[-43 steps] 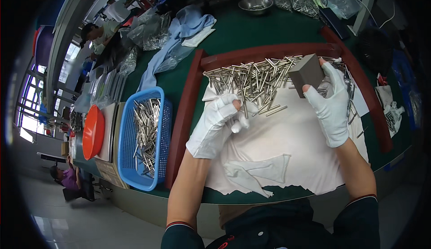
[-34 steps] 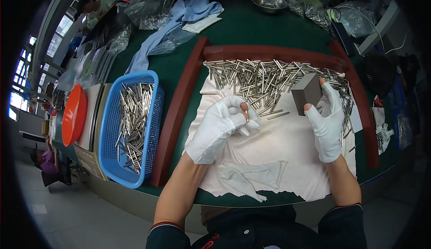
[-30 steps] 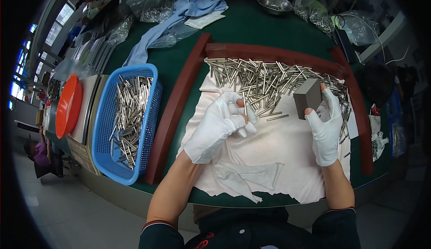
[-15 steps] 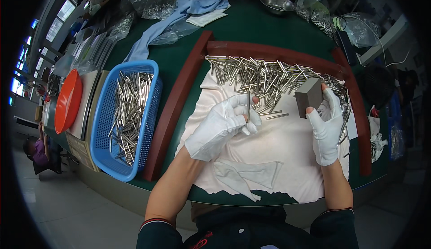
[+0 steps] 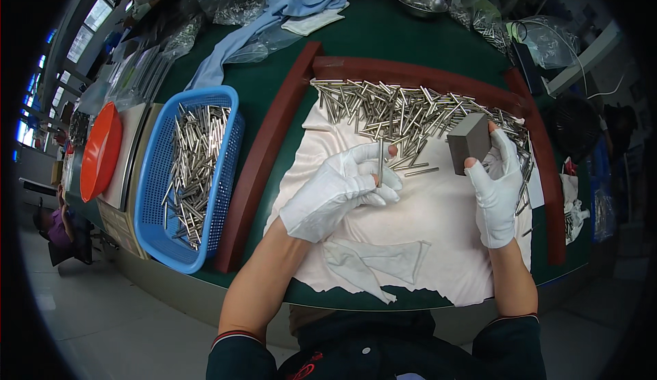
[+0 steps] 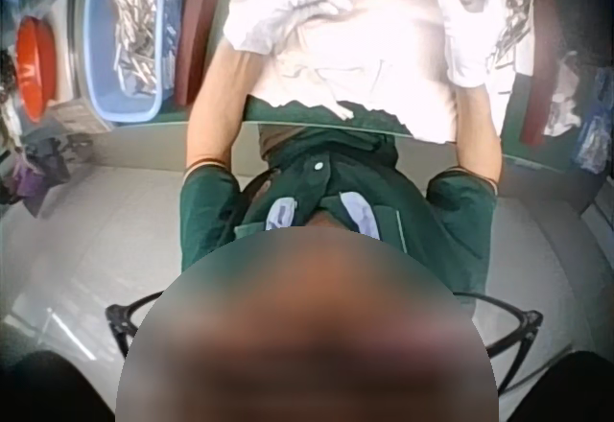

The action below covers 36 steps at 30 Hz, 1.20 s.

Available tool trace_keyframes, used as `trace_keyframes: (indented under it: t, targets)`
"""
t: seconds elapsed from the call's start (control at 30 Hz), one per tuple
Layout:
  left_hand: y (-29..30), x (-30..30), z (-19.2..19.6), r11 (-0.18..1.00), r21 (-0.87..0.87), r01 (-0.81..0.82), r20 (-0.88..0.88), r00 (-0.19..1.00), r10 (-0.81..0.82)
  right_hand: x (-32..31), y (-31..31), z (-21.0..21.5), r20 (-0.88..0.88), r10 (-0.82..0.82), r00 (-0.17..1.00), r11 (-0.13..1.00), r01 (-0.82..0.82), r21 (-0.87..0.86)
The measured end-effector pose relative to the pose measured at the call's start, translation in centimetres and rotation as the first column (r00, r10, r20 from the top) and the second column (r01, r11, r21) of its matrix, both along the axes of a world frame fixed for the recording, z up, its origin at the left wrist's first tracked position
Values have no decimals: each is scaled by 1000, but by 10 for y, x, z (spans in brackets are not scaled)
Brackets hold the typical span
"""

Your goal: Inspecting and polishing small metal pins using a block and cloth on a manufacturing workbench.

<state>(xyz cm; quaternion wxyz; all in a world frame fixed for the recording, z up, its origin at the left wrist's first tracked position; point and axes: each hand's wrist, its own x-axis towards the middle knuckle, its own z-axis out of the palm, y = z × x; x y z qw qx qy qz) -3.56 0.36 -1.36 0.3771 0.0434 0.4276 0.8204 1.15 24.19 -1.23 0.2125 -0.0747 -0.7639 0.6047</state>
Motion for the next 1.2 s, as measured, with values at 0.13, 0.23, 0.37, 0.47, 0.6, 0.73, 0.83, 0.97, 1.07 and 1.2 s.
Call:
trace_keyframes:
  t: [0.13, 0.23, 0.37, 0.47, 0.6, 0.73, 0.83, 0.97, 1.07, 1.2]
  targets:
    - [-1, 1, 4, 998, -64, 12, -46, 999, -15, 0, -3, 3, 3, 10, 1000, 999, -10, -44]
    - [2, 3, 11, 979, -205, -14, -64, 998, 0, 0, -2, 1, -5, 9, 1000, 1000, -9, -28]
    - [6, 6, 17, 971, -237, -34, -86, 996, 14, 1, -2, 1, 4, 20, 1000, 999, -20, -30]
    - [6, 6, 16, 970, -241, -33, -70, 997, 17, 0, -3, -3, -27, 20, 999, 1000, -19, 24]
    - [8, 7, 18, 963, -269, 14, -108, 993, -45, 9, -12, 8, -154, 122, 980, 833, -17, 554]
    - [10, 9, 22, 962, -259, 85, -108, 987, -117, 10, -17, 4, -162, 204, 966, 812, -75, 579]
    - [10, 11, 23, 969, -217, 116, -86, 987, -138, 11, -17, 6, -154, 255, 955, 794, -116, 597]
    - [8, 13, 17, 968, -219, 123, -95, 985, -147, 12, -19, 7, -149, 287, 946, 760, -130, 637]
    - [9, 13, 15, 982, -142, 124, -48, 990, -132, 12, -19, 6, -139, 294, 946, 764, -145, 629]
    - [13, 13, 12, 973, -131, 189, -29, 980, -195, 13, -20, 8, -127, 301, 945, 764, -160, 625]
